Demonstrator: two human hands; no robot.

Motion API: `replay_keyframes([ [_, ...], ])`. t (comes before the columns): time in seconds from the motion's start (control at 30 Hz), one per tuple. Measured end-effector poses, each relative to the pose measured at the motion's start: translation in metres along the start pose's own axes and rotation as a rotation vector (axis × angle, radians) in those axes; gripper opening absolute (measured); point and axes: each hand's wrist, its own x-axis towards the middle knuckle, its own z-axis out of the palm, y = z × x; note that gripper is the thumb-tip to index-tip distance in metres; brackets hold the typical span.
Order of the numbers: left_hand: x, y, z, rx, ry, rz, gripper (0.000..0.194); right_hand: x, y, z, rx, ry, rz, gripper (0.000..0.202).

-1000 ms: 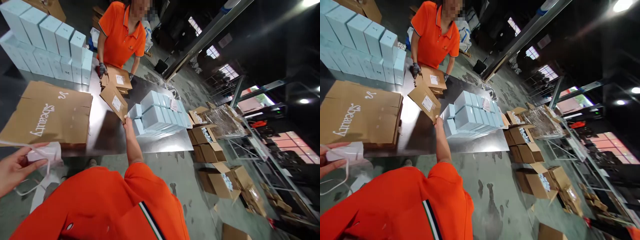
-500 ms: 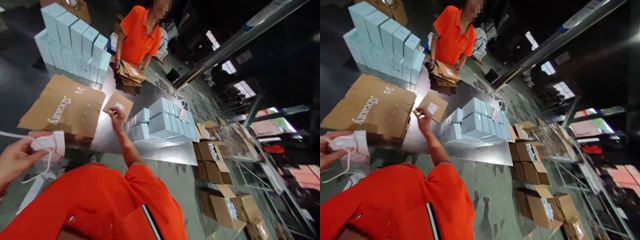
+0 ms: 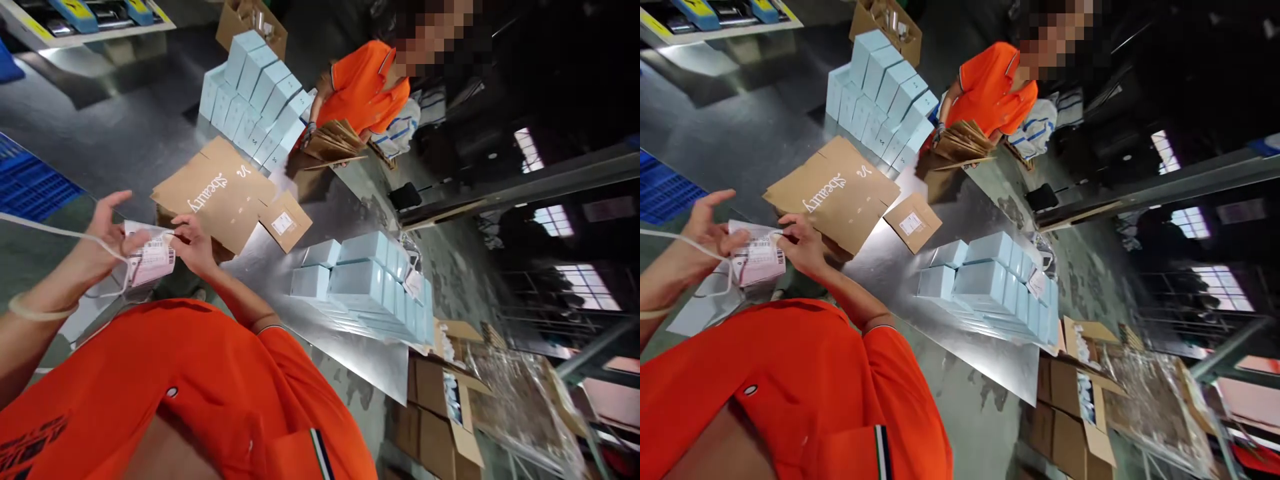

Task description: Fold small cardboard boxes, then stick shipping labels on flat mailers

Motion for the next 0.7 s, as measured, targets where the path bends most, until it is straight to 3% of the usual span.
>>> replay_keyframes([
  [0.17, -0.014, 0.010, 0.009, 0.084, 0.036, -0.174, 0.076, 0.002, -0.001, -0.002, -0.035, -0.027, -0.022, 0.015],
  [0.27, -0.014, 0.016, 0.017, 0.181, 0.039, -0.175, 0.070, -0.006, 0.003, -0.004, -0.169, 0.045, -0.060, 0.013],
  [0.4, -0.011, 0.017, 0.028, 0.244, 0.030, -0.150, 0.069, -0.030, -0.001, -0.012, -0.522, 0.168, -0.188, 0.017],
  [0.5, -0.002, 0.009, 0.035, 0.195, -0.067, -0.294, 0.065, -0.034, -0.017, -0.032, -0.692, 0.252, -0.297, 0.016],
  [0.6, 0.014, -0.005, 0.037, 0.200, -0.256, -0.512, 0.055, -0.003, -0.041, -0.067, -0.779, 0.445, -0.234, 0.011],
  [0.7, 0.034, -0.022, 0.036, 0.221, -0.303, -0.527, 0.052, 0.052, -0.059, -0.106, -0.835, 0.547, 0.005, 0.015],
])
